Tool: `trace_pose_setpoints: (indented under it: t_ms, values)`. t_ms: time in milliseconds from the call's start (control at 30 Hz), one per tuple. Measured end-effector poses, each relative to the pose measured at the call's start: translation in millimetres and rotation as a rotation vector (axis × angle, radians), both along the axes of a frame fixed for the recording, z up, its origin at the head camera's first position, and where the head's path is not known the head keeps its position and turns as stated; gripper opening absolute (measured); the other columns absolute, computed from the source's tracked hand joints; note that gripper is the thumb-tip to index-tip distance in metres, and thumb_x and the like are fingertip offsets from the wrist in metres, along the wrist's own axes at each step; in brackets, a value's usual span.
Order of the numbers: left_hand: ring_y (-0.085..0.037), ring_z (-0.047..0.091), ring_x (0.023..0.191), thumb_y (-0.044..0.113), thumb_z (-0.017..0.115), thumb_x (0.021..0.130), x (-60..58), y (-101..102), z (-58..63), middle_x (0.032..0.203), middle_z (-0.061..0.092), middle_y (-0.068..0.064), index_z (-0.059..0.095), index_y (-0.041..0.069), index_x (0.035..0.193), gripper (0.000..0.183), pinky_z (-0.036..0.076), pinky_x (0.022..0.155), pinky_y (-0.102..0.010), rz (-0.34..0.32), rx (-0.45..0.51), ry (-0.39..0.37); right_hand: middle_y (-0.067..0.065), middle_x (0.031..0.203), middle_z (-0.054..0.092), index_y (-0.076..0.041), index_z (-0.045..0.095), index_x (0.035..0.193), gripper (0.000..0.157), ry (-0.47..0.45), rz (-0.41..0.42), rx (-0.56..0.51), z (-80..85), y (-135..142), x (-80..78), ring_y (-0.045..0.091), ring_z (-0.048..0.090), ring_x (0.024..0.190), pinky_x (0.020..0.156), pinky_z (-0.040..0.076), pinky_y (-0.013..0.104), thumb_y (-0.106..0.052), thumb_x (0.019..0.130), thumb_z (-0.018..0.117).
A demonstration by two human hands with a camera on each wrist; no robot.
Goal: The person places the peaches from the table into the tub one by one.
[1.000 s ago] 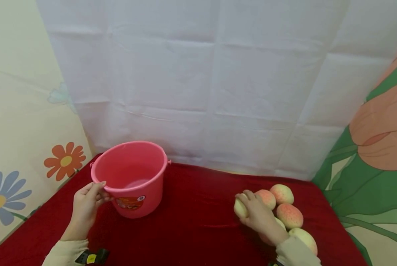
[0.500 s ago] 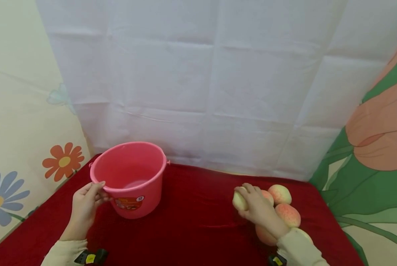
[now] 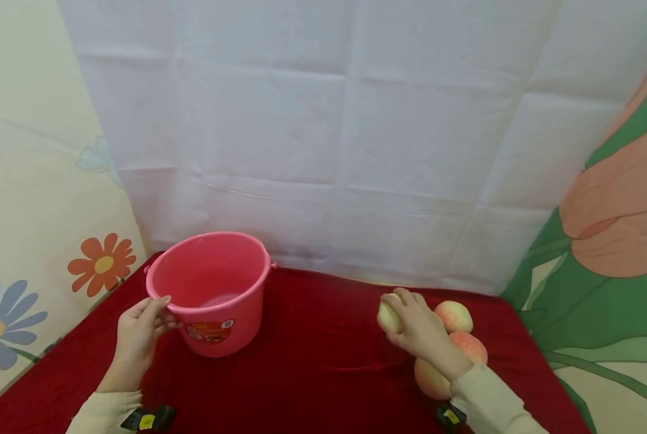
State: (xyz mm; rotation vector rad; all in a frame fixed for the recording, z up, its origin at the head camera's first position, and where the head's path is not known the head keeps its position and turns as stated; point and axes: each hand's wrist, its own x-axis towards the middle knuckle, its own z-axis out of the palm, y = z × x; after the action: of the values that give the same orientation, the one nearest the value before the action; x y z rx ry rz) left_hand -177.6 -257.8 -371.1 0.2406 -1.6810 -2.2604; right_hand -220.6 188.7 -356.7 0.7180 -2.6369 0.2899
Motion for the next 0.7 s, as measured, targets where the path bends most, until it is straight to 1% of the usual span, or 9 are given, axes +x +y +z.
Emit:
trace_pose_setpoints:
  t_ms: [133, 333, 467, 633, 667, 700]
  values:
    - [-0.009, 0.060, 0.054, 0.019, 0.056, 0.091, 1.0, 1.2, 1.2, 0.058, 0.060, 0.002, 0.065, 0.013, 0.070, 0.023, 0.053, 0.056, -0.022, 0.000, 0.007, -0.001, 0.018, 0.116, 0.051, -0.009, 0.057, 0.113, 0.061, 0.015, 0.020, -0.018, 3.2, -1.7, -0.1, 0.039, 0.049, 0.101, 0.055, 0.049, 0.044, -0.015, 0.057, 0.081]
    - [-0.008, 0.060, 0.054, 0.018, 0.055, 0.091, 1.1, 1.7, 2.1, 0.058, 0.060, 0.002, 0.065, 0.015, 0.069, 0.024, 0.053, 0.056, -0.022, -0.002, 0.014, -0.014, 0.016, 0.113, 0.052, -0.010, 0.057, 0.114, 0.061, 0.028, 0.035, -0.007, 8.3, -4.0, -1.5, 0.037, 0.049, 0.100, 0.050, 0.048, 0.040, -0.015, 0.058, 0.080]
    - [-0.009, 0.061, 0.056, 0.020, 0.055, 0.091, 1.3, 1.3, 2.8, 0.059, 0.061, 0.002, 0.065, 0.017, 0.071, 0.023, 0.053, 0.058, -0.022, -0.013, 0.018, -0.021, 0.015, 0.113, 0.052, -0.010, 0.056, 0.116, 0.062, 0.036, 0.041, -0.009, 12.0, -5.5, -3.1, 0.037, 0.049, 0.099, 0.051, 0.049, 0.040, -0.016, 0.059, 0.080]
    - [-0.009, 0.062, 0.057, 0.024, 0.058, 0.090, -1.3, -1.0, -2.7, 0.060, 0.061, 0.002, 0.065, 0.015, 0.073, 0.020, 0.053, 0.059, -0.023, 0.001, -0.003, -0.003, 0.017, 0.115, 0.051, -0.010, 0.055, 0.118, 0.061, 0.038, 0.043, -0.022, 17.5, -8.4, -4.4, 0.039, 0.049, 0.102, 0.054, 0.049, 0.044, -0.017, 0.062, 0.079]
    - [-0.011, 0.062, 0.057, 0.023, 0.058, 0.090, -2.8, -2.6, -5.8, 0.061, 0.061, 0.000, 0.065, 0.012, 0.074, 0.020, 0.054, 0.058, -0.024, -0.001, 0.004, 0.022, 0.017, 0.116, 0.051, -0.010, 0.055, 0.118, 0.061, 0.041, 0.047, -0.027, 18.9, -9.1, -4.6, 0.039, 0.049, 0.102, 0.055, 0.049, 0.045, -0.018, 0.062, 0.079]
    - [-0.011, 0.062, 0.057, 0.024, 0.059, 0.089, -3.7, -2.9, -7.0, 0.061, 0.061, 0.000, 0.065, 0.012, 0.075, 0.019, 0.054, 0.058, -0.024, 0.008, -0.004, 0.020, 0.017, 0.116, 0.051, -0.010, 0.056, 0.117, 0.060, 0.045, 0.052, -0.030, 20.3, -9.8, -4.9, 0.039, 0.049, 0.102, 0.056, 0.050, 0.045, -0.017, 0.062, 0.079]
